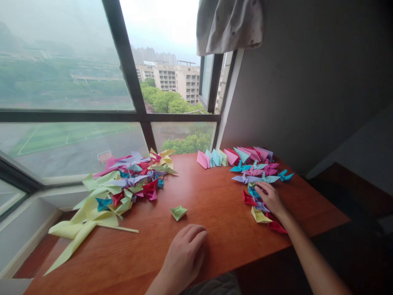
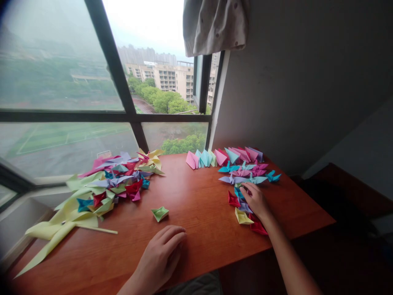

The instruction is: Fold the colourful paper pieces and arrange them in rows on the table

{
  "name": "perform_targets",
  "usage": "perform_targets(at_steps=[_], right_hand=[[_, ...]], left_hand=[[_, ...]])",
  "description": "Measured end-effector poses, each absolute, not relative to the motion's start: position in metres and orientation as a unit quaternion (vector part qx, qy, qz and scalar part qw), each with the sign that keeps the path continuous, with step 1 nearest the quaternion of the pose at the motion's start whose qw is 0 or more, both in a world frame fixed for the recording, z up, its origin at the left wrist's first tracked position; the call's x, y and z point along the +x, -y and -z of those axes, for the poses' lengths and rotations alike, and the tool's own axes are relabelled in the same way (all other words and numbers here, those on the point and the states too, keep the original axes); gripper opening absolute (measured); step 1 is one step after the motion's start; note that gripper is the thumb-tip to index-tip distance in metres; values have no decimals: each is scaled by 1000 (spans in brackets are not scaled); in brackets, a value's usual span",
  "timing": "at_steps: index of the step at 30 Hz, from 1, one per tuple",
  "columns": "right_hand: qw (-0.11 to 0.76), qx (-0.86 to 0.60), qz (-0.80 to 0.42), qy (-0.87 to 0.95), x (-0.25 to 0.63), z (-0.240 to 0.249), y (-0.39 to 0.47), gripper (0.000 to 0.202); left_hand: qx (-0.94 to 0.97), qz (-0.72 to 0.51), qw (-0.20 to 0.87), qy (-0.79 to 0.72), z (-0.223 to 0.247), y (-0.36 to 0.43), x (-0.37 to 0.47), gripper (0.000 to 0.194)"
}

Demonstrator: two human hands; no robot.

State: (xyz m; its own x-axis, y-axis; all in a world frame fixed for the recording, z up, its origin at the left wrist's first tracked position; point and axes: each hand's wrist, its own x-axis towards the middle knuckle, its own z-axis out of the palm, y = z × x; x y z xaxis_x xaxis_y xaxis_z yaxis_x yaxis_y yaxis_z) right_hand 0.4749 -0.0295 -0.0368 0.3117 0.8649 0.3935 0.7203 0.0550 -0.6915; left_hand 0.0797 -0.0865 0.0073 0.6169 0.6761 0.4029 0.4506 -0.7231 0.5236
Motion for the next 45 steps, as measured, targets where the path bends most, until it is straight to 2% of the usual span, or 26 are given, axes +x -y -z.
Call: perform_targets(at_steps=[7,11,17,20,22,27,31,34,40,45], right_hand=[[483,-680,-148,531,481,40,56,43],[545,-686,-177,449,459,43,70,41],[603,-686,-194,359,334,44,41,42],[638,-641,-237,354,253,37,14,36],[658,-569,-324,372,209,30,-1,31],[654,-520,-385,392,161,21,-20,33],[664,-509,-405,370,184,21,-14,30],[673,-528,-370,362,226,20,2,32],[687,-589,-212,368,366,25,30,35],[716,-648,-27,258,521,45,37,45]], left_hand=[[883,-288,190,-319,-7,88,79,36],[889,-273,170,-326,-10,86,83,35],[866,-306,117,-377,-13,87,80,33],[838,-354,73,-408,-12,94,71,29],[833,-371,51,-407,-11,99,64,26],[852,-334,8,-402,-11,99,42,23],[860,-269,-26,-433,-10,83,25,20],[862,-246,-54,-440,-10,67,10,23],[847,-264,-110,-448,0,49,-14,24],[862,-291,-66,-410,-3,58,16,37]])
